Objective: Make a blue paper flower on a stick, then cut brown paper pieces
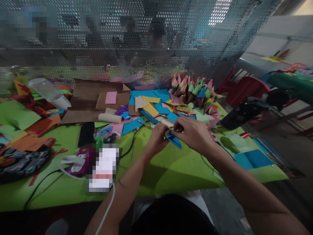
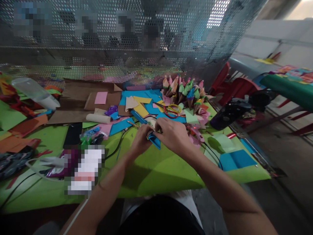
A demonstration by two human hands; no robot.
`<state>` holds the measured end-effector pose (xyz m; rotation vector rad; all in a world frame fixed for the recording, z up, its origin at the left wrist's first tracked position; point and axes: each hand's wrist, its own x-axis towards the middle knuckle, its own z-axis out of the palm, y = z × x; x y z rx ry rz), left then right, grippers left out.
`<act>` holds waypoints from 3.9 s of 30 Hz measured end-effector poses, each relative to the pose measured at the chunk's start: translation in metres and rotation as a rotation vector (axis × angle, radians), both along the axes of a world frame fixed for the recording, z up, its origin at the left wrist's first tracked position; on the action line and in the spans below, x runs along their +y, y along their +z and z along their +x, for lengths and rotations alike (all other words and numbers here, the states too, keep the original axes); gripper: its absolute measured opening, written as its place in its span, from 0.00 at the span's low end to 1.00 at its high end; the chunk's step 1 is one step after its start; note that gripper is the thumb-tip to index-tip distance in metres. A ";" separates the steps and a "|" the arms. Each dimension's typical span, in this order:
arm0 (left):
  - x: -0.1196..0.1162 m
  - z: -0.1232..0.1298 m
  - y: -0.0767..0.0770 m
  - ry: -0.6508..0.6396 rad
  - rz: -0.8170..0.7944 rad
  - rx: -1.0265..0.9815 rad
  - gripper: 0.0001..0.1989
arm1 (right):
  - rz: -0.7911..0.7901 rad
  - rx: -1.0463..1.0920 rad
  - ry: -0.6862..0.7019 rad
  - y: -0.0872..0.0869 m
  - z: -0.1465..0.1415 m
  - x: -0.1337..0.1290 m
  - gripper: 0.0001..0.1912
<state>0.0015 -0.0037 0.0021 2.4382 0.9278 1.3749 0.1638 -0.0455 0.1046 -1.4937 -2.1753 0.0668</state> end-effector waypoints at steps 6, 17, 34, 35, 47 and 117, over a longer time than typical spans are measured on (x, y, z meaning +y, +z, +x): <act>0.002 0.000 -0.001 -0.002 0.048 -0.060 0.15 | -0.021 0.191 0.044 0.000 0.000 -0.001 0.02; 0.002 0.000 -0.004 0.015 0.041 -0.096 0.15 | -0.005 0.377 0.102 -0.007 0.008 -0.005 0.05; 0.003 -0.010 0.001 0.053 -0.025 -0.037 0.18 | 0.129 0.414 0.193 -0.015 0.006 -0.018 0.09; 0.004 -0.011 0.000 0.049 -0.034 -0.042 0.18 | 0.122 0.423 0.202 -0.013 0.007 -0.016 0.09; 0.011 -0.020 0.000 0.121 0.037 0.002 0.15 | 0.054 0.540 0.172 -0.015 0.019 0.009 0.06; 0.004 -0.018 -0.006 0.093 -0.029 0.338 0.14 | -0.757 1.058 0.163 -0.045 0.031 0.038 0.21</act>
